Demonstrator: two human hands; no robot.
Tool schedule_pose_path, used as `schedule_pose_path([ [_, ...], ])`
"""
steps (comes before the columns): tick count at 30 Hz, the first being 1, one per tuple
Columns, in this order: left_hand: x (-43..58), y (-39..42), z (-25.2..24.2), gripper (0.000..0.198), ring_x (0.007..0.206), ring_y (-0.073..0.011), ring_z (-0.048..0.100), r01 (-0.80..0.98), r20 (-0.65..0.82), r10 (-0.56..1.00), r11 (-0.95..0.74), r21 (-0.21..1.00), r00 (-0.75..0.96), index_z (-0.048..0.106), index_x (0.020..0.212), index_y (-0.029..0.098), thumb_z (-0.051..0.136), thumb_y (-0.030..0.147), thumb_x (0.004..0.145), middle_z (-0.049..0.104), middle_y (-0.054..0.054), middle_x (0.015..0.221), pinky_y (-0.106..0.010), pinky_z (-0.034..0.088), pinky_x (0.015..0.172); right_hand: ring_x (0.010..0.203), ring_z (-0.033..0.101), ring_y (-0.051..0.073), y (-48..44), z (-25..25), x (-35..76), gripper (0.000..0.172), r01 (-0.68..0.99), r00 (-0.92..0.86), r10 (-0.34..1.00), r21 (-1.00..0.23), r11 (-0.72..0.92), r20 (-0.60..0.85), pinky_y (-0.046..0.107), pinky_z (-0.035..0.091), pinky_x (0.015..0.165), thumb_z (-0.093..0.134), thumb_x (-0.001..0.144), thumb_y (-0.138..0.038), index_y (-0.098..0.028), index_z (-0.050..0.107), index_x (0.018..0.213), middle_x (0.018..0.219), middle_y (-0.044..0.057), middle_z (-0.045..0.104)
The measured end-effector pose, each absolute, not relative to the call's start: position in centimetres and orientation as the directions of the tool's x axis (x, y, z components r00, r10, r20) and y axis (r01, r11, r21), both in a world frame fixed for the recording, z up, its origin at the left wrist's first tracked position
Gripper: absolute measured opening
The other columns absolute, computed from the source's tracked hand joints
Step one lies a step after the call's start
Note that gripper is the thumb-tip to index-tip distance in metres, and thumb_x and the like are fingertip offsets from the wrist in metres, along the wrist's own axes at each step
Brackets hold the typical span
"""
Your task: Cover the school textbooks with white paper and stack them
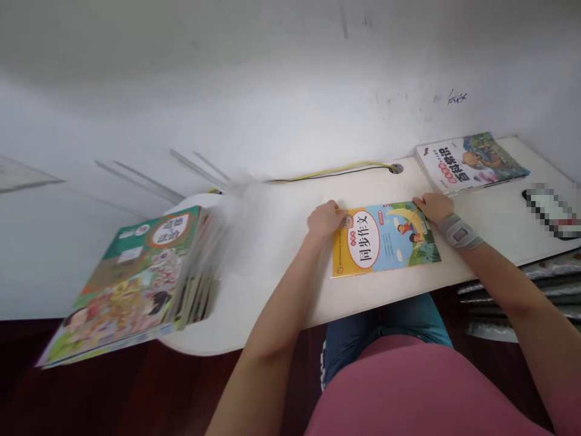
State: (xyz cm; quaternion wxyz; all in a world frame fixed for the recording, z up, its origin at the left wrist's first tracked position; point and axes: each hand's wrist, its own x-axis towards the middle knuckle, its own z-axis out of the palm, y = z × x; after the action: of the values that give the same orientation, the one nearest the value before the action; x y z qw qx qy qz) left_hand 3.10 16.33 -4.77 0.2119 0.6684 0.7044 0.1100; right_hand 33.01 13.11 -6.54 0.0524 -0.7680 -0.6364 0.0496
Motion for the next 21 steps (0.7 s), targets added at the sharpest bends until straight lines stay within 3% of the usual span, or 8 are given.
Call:
schedule_pose_path([
  [6, 3.2, 16.5, -5.3, 0.029, 0.107, -0.031, 0.059, 0.911, -0.125, 0.992, 0.03, 0.411, 0.024, 0.061, 0.094, 0.019, 0.055, 0.043, 0.08, 0.057, -0.017, 0.119, -0.041, 0.044, 0.089, 0.093, 0.067, 0.029, 12.6, -6.7, 32.3, 0.052, 0.981, 0.192, 0.981, -0.031, -0.191, 0.032, 0.039, 0.048, 0.076, 0.025, 0.096, -0.038, -0.013, 0.069, 0.099, 0.096, 0.021, 0.07],
  [9, 3.5, 16.9, -5.7, 0.029, 0.111, -0.0328, 0.057, 0.893, -0.112, 0.994, 0.042, 0.449, 0.01, 0.06, 0.092, 0.017, 0.059, 0.042, 0.079, 0.06, -0.02, 0.114, -0.042, 0.042, 0.092, 0.092, 0.068, 0.028, 12.6, -6.7, 31.9, 0.05, 0.981, 0.192, 0.981, -0.015, -0.191, 0.041, 0.039, 0.048, 0.075, 0.026, 0.096, -0.036, -0.013, 0.07, 0.099, 0.094, 0.021, 0.071],
  [12, 3.5, 17.2, -5.7, 0.032, 0.104, -0.0312, 0.06, 0.839, -0.133, 0.991, 0.076, 0.539, -0.004, 0.057, 0.099, 0.016, 0.062, 0.039, 0.077, 0.065, -0.017, 0.103, -0.041, 0.044, 0.088, 0.09, 0.068, 0.029, 12.6, -6.7, 31.7, 0.049, 0.982, 0.191, 0.981, -0.01, -0.191, 0.043, 0.038, 0.049, 0.073, 0.027, 0.096, -0.036, -0.013, 0.07, 0.099, 0.093, 0.021, 0.071],
  [17, 2.0, 15.2, -5.2, 0.05, 0.085, -0.0194, 0.066, 0.655, -0.169, 0.985, 0.157, 0.739, -0.046, 0.04, 0.125, 0.014, 0.052, 0.041, 0.085, 0.067, -0.014, 0.105, -0.03, 0.05, 0.07, 0.09, 0.068, 0.028, 12.6, -6.6, 31.7, 0.049, 0.983, 0.183, 0.982, -0.011, -0.183, 0.041, 0.037, 0.049, 0.073, 0.026, 0.097, -0.036, -0.013, 0.07, 0.098, 0.092, 0.021, 0.071],
  [20, 0.7, 11.5, -5.2, 0.047, 0.068, -0.0157, 0.066, 0.507, -0.267, 0.963, 0.218, 0.834, 0.025, 0.052, 0.108, 0.013, 0.05, 0.053, 0.083, 0.069, -0.011, 0.09, -0.025, 0.049, 0.057, 0.091, 0.068, 0.027, 12.6, -6.6, 31.6, 0.049, 0.984, 0.178, 0.983, -0.015, -0.178, 0.038, 0.036, 0.049, 0.073, 0.027, 0.097, -0.038, -0.014, 0.07, 0.099, 0.093, 0.02, 0.071],
  [21, 0.4, 9.9, -5.4, 0.049, 0.065, -0.0154, 0.065, 0.376, -0.353, 0.929, 0.288, 0.881, 0.115, 0.056, 0.099, 0.014, 0.056, 0.058, 0.078, 0.069, -0.01, 0.085, -0.024, 0.047, 0.053, 0.09, 0.068, 0.027, 12.6, -6.6, 31.5, 0.049, 0.984, 0.178, 0.983, -0.018, -0.178, 0.036, 0.036, 0.048, 0.074, 0.027, 0.097, -0.039, -0.015, 0.07, 0.099, 0.093, 0.02, 0.072],
])
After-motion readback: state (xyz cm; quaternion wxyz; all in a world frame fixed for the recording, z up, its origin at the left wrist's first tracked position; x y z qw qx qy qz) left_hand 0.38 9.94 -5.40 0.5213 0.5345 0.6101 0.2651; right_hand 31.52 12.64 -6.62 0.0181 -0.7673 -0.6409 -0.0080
